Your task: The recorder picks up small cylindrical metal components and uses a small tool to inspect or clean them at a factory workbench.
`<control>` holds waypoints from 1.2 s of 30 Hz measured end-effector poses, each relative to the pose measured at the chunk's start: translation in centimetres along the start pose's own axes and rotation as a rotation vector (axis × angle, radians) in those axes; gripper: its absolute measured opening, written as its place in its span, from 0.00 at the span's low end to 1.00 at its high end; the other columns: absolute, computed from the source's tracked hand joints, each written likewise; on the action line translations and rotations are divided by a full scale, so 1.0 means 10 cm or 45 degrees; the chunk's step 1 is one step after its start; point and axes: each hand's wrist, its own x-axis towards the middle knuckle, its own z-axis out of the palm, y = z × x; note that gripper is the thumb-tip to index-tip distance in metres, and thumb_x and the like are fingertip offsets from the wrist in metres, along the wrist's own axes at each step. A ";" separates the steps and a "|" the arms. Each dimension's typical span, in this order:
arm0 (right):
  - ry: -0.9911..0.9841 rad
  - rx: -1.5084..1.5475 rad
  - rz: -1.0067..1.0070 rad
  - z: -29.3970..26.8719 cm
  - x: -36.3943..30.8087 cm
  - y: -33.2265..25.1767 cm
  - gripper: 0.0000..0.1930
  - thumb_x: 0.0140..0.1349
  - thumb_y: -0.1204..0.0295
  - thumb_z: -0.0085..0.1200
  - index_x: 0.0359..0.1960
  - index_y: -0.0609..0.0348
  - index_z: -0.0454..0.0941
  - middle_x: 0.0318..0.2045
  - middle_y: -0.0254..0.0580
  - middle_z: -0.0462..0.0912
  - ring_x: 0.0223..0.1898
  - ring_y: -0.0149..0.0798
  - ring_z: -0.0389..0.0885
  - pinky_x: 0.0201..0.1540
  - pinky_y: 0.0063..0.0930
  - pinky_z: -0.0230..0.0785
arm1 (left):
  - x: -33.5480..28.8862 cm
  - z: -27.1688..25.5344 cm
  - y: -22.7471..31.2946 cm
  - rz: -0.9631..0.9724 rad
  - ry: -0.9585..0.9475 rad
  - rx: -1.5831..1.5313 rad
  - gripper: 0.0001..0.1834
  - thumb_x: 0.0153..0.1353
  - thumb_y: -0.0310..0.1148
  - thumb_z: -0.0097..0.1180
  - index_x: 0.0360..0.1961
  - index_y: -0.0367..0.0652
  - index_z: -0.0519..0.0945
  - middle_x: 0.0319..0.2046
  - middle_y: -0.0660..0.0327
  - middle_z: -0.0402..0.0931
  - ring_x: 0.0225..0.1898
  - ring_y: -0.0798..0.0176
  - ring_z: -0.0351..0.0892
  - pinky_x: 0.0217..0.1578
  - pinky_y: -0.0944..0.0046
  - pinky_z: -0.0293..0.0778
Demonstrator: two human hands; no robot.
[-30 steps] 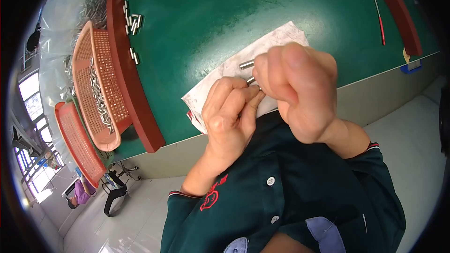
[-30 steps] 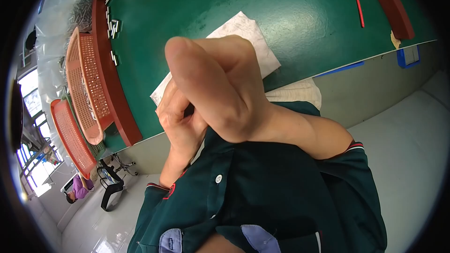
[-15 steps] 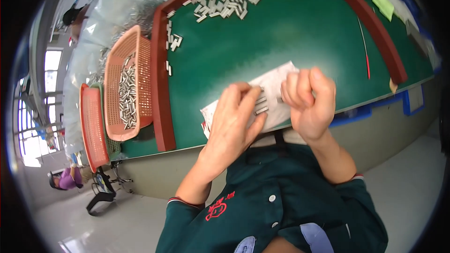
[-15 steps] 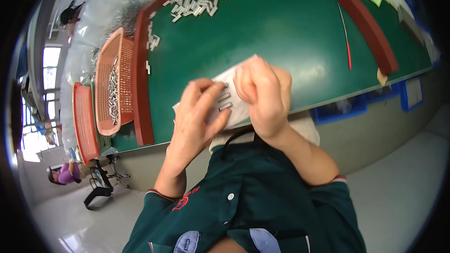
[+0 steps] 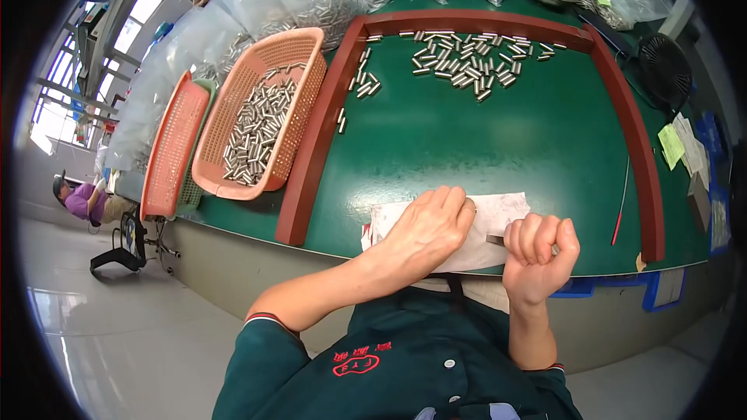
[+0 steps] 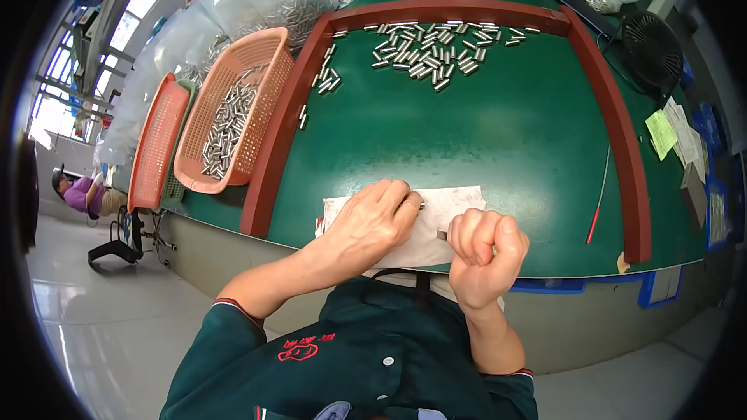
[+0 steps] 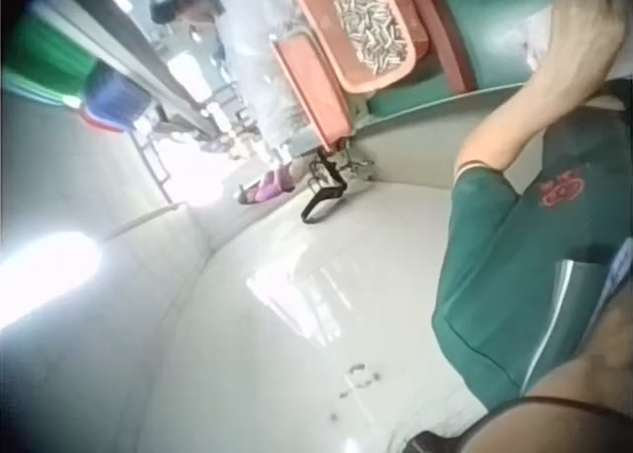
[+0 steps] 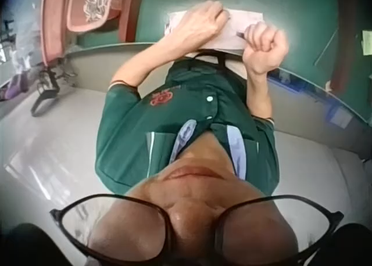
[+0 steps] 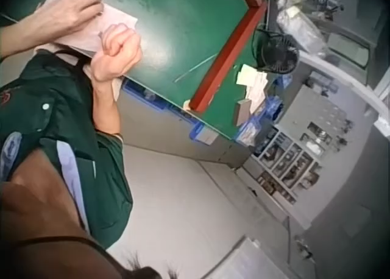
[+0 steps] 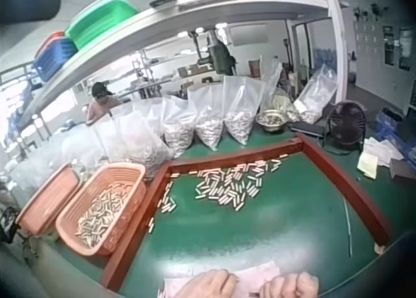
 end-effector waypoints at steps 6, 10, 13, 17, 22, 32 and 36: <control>-0.013 -0.033 0.045 -0.02 0.04 -0.01 0.22 0.63 0.62 0.26 0.09 0.49 0.49 0.06 0.27 0.49 0.10 0.25 0.41 0.15 0.22 0.39 | 0.09 -0.02 0.04 -0.064 -0.050 0.117 0.16 0.39 0.24 0.49 0.34 0.32 0.70 0.27 0.56 0.63 0.30 0.60 0.67 0.32 0.66 0.69; 0.008 -0.001 0.050 -0.04 0.05 0.00 0.22 0.63 0.62 0.27 0.09 0.49 0.49 0.06 0.27 0.49 0.10 0.25 0.41 0.15 0.23 0.38 | 0.09 0.00 0.05 -0.098 -0.022 0.089 0.17 0.38 0.23 0.49 0.35 0.31 0.70 0.27 0.56 0.63 0.29 0.60 0.67 0.31 0.66 0.69; 0.040 0.013 0.055 -0.03 0.05 -0.02 0.23 0.63 0.61 0.27 0.08 0.50 0.49 0.06 0.27 0.49 0.10 0.25 0.41 0.15 0.23 0.38 | 0.05 0.01 0.04 -0.082 0.074 -0.001 0.18 0.38 0.22 0.49 0.35 0.30 0.70 0.28 0.55 0.63 0.29 0.59 0.68 0.31 0.65 0.69; 0.089 0.044 0.068 -0.04 0.04 -0.02 0.23 0.63 0.61 0.27 0.08 0.50 0.49 0.06 0.27 0.49 0.10 0.25 0.41 0.14 0.23 0.38 | 0.04 0.04 0.03 -0.096 0.118 -0.075 0.18 0.38 0.20 0.49 0.36 0.30 0.70 0.28 0.54 0.64 0.29 0.57 0.68 0.31 0.64 0.69; 0.066 0.080 0.066 -0.07 0.04 -0.01 0.23 0.63 0.62 0.27 0.08 0.50 0.49 0.06 0.28 0.49 0.10 0.25 0.42 0.15 0.23 0.38 | 0.05 0.08 0.01 -0.185 0.188 -0.146 0.16 0.38 0.19 0.50 0.35 0.32 0.71 0.29 0.53 0.66 0.30 0.55 0.69 0.31 0.62 0.69; 0.044 0.107 0.042 -0.15 0.07 -0.02 0.22 0.63 0.64 0.28 0.08 0.52 0.50 0.06 0.28 0.51 0.10 0.24 0.42 0.14 0.22 0.38 | -0.27 -1.00 -0.62 -0.673 0.718 0.553 0.08 0.50 0.19 0.52 0.34 0.35 0.76 0.29 0.56 0.73 0.30 0.60 0.75 0.29 0.66 0.69; 0.046 0.148 0.045 -0.12 0.06 -0.01 0.23 0.63 0.64 0.28 0.08 0.52 0.50 0.06 0.28 0.51 0.10 0.24 0.42 0.14 0.22 0.38 | -0.61 -1.24 -0.96 -0.930 0.647 0.752 0.17 0.49 0.25 0.56 0.43 0.38 0.74 0.36 0.54 0.71 0.37 0.54 0.73 0.39 0.59 0.68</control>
